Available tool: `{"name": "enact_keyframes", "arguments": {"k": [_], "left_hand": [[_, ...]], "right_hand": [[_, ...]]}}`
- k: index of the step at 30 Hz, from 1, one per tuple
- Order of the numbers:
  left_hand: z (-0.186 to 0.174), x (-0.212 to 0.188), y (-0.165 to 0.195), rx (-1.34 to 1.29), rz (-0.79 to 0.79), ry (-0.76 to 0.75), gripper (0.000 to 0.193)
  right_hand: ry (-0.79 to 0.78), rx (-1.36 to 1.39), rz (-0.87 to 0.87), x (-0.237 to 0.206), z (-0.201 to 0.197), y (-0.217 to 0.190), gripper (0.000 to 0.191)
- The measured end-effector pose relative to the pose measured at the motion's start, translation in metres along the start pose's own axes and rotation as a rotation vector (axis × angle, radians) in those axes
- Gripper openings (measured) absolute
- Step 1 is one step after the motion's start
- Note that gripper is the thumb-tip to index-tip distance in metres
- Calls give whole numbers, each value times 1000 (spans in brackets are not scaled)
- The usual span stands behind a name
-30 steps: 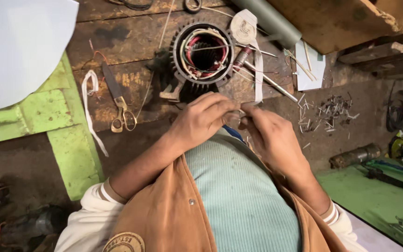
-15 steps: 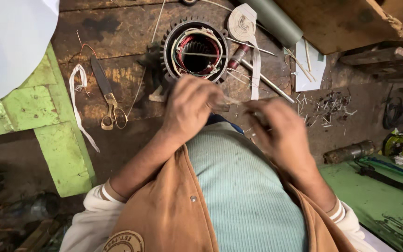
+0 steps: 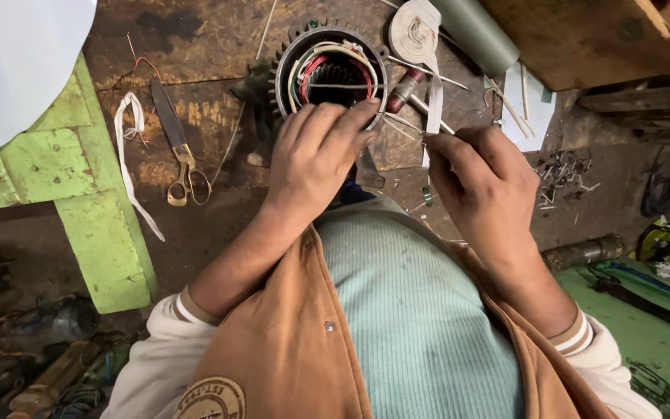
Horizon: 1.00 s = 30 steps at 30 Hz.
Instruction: The person works at a cluttered workbench on a disassembled electric motor stator, cutting thin wooden wedge strips with scissors and inserting them by hand into the stator slots between the windings, repeating the process slot by slot.
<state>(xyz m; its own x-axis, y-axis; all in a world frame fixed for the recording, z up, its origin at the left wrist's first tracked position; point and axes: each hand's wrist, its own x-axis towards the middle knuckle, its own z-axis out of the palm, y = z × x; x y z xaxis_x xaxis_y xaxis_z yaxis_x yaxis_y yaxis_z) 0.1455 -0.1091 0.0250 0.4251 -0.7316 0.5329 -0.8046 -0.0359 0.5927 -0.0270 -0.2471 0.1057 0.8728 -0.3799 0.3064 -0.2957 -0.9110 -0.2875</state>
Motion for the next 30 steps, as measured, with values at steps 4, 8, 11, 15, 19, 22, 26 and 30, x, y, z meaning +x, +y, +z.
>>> {"name": "enact_keyframes", "arguments": {"k": [4,8,11,15,19,22,26,30], "left_hand": [[6,7,-2,-42,8,-48,36],[12,10,-5,31,41,-67,26],[16,10,-9,26,20,-58,21],[21,9,-11,46,44,-61,22],[22,7,-10,16,38,-67,24],[22,5,-10,25,65,-60,24],[24,6,-12,21,80,-68,24],[16,5,-3,8,94,-62,25]], "right_hand": [[-35,-22,-27,6,4,-3,22],[-41,7,-9,7,5,-3,22],[-72,121,97,4,0,7,21],[-33,255,220,-6,-11,31,19],[-1,253,273,-16,-4,48,16],[14,295,304,-23,2,50,15],[53,336,293,-30,2,50,15],[99,453,342,-34,0,40,14]]}}
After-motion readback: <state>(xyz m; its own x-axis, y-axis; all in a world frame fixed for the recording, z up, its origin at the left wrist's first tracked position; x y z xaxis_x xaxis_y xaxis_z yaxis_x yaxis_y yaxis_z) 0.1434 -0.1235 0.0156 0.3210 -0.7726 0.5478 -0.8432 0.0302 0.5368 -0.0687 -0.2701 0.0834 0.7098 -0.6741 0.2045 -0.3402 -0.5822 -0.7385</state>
